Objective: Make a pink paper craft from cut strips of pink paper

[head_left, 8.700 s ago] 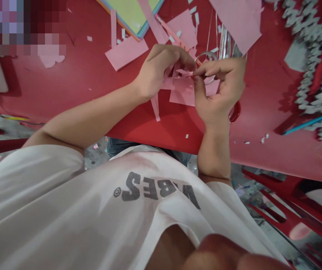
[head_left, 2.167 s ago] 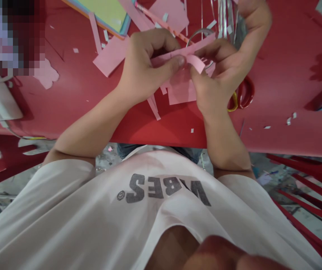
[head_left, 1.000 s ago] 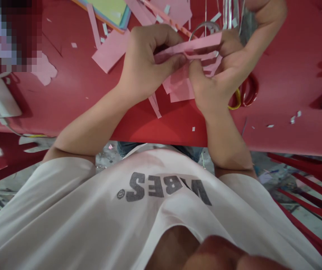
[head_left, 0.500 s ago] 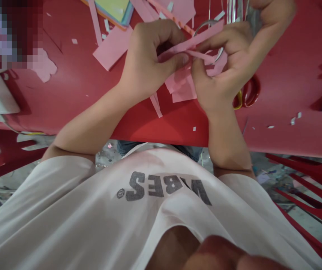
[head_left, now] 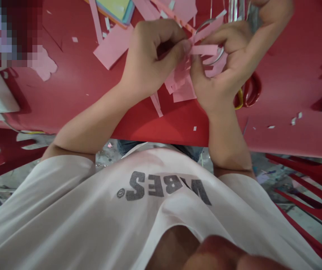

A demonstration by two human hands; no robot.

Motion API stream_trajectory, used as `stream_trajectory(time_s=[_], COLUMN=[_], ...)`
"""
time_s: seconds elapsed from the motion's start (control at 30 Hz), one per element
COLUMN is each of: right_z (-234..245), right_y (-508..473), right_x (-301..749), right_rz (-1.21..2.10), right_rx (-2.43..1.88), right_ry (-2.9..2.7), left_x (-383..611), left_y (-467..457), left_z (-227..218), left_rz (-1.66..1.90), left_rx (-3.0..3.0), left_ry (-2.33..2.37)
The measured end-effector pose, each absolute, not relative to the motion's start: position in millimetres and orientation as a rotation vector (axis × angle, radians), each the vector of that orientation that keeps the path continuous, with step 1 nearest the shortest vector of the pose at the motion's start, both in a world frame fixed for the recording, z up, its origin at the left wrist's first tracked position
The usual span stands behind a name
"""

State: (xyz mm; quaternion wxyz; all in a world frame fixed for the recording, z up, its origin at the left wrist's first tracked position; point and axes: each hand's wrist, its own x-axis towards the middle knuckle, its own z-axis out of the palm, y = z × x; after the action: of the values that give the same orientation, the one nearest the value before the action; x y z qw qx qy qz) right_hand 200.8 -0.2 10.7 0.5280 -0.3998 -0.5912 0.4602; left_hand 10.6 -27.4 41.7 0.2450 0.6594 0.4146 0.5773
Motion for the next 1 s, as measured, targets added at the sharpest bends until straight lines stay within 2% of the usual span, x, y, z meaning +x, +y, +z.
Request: stream_trajectory(time_s=[0.1, 0.33, 0.57, 0.8, 1.0], right_z=[18.5, 26.1, 10.3, 26.0, 27.4], right_y=[2.1, 10.3, 15.9, 3.6, 0.4], right_x=[196.9, 185.7, 179.3, 179.2, 177.7], right_rz=[0.784, 0.522, 0.545, 0.724, 0.737], right_rx=[-0.673, -0.511, -0.557, -0.673, -0.660], right_ry=[-1.702, -1.735, -1.593, -1.620, -1.597], left_x=[11.3, 10.9, 14.1, 13.6, 10.6], left_y=[-26.1, -23.5, -25.1, -23.9, -23.7], left_z=[40.1, 37.3, 40.0, 43.6, 42.9], left_rz=[1.588, 1.599, 1.601, 1.617, 1.605], left_rx=[1.726, 1.735, 1.620, 1.590, 1.686], left_ry=[1.143, 1.131, 1.129, 1.131, 1.099])
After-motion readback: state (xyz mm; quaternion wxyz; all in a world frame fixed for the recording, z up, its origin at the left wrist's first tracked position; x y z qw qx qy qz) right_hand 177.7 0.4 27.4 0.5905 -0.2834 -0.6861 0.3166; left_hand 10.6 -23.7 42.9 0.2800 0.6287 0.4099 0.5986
